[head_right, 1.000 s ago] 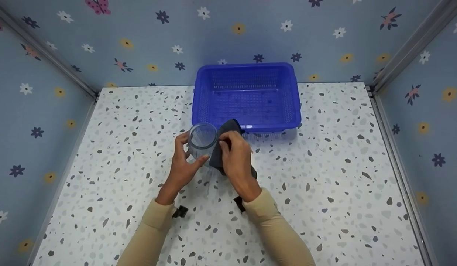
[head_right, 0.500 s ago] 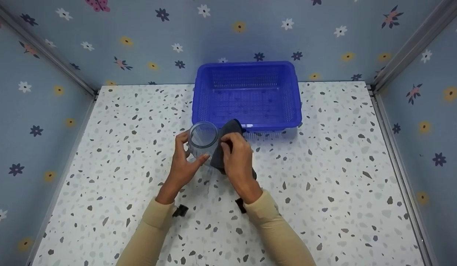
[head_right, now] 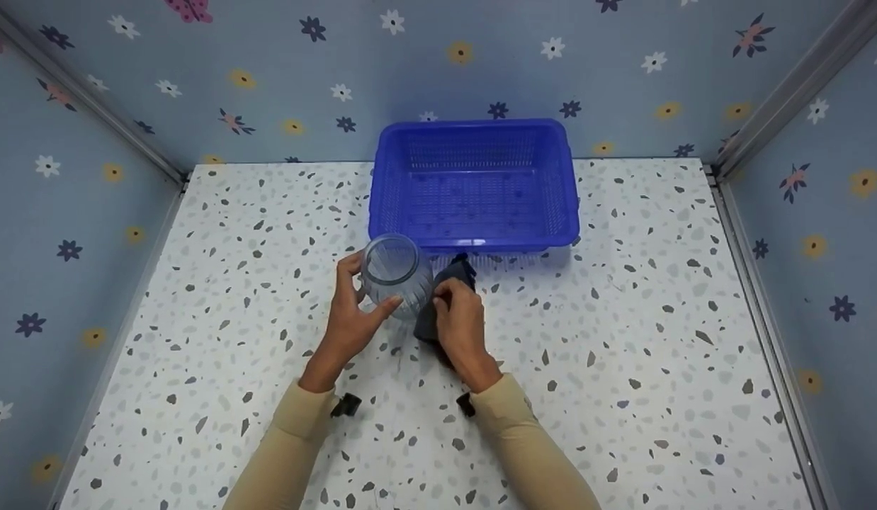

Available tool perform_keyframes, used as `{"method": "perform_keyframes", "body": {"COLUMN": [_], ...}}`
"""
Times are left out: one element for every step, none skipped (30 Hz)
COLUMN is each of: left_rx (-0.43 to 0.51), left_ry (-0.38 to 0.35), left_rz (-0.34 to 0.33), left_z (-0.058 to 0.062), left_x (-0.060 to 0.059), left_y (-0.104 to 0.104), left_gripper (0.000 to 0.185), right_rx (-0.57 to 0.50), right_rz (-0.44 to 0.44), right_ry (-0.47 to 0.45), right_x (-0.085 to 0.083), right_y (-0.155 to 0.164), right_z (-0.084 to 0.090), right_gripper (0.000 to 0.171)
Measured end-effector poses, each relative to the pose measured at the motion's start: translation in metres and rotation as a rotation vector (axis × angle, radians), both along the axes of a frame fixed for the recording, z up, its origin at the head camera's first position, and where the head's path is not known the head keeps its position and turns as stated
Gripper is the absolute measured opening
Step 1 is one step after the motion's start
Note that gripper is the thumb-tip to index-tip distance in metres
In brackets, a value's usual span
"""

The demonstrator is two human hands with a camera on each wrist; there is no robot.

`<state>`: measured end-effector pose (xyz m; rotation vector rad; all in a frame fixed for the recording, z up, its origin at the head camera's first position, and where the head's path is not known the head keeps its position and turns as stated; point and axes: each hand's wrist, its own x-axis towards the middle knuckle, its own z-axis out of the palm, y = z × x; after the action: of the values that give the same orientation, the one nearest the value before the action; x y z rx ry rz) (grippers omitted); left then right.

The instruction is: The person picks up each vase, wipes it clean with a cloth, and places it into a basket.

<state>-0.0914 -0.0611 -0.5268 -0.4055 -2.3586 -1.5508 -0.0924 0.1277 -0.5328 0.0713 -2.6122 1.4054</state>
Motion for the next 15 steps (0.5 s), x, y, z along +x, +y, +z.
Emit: {"method": "perform_keyframes", "body": {"left_rx": [0.003,0.003,0.006,0.006,0.008,0.009,0.011,0.011,0.014,0.014,0.014,0.013,0.012,0.008,0.005], "left_ry": [0.0,0.001,-0.001,-0.001,-0.002,-0.003,-0.005,-0.009,-0.012,-0.015,-0.018,-0.019,-0.02,-0.02,-0.019], "left_rz": [0.0,0.0,0.0,0.001,0.001,0.0,0.0,-0.001,-0.002,-0.002,-0.001,-0.001,0.0,0.002,0.004], "left_z": [0.0,0.0,0.0,0.0,0.0,0.001,0.001,0.001,0.001,0.001,0.001,0.001,0.001,0.0,0.0], "left_x": [0.0,0.0,0.0,0.0,0.0,0.0,-0.001,-0.001,0.0,-0.001,0.0,-0.001,-0.001,-0.001,-0.001], "left_y": [0.0,0.0,0.0,0.0,0.0,0.0,0.0,0.0,0.0,0.0,0.0,0.0,0.0,-0.001,-0.001], "left_gripper": [0.078,0.078,0.078,0.078,0.077,0.077,0.077,0.077,0.077,0.077,0.078,0.078,0.079,0.079,0.079], "right_rx": [0.001,0.001,0.002,0.003,0.003,0.002,-0.002,-0.005,-0.011,-0.016,-0.021,-0.028,-0.038,-0.05,-0.062], "right_rz": [0.003,0.005,0.006,0.007,0.008,0.006,0.004,0.002,0.001,0.001,0.0,-0.001,-0.002,-0.002,-0.004], "right_ry": [-0.015,-0.029,-0.043,-0.054,-0.064,-0.071,-0.076,-0.079,-0.076,-0.071,-0.062,-0.05,-0.036,-0.025,-0.015], "right_x": [-0.001,-0.002,-0.003,-0.003,-0.004,-0.004,-0.004,-0.004,-0.003,-0.003,-0.003,-0.002,-0.001,-0.001,0.0], "right_y": [0.0,-0.001,-0.001,-0.001,-0.001,-0.001,-0.001,0.0,0.0,0.001,0.001,0.002,0.002,0.003,0.003], "right_z": [-0.003,-0.006,-0.008,-0.01,-0.011,-0.012,-0.012,-0.012,-0.011,-0.011,-0.009,-0.007,-0.003,0.001,0.005], "right_gripper": [0.009,0.008,0.008,0.008,0.008,0.008,0.008,0.008,0.008,0.008,0.008,0.008,0.008,0.008,0.008]}}
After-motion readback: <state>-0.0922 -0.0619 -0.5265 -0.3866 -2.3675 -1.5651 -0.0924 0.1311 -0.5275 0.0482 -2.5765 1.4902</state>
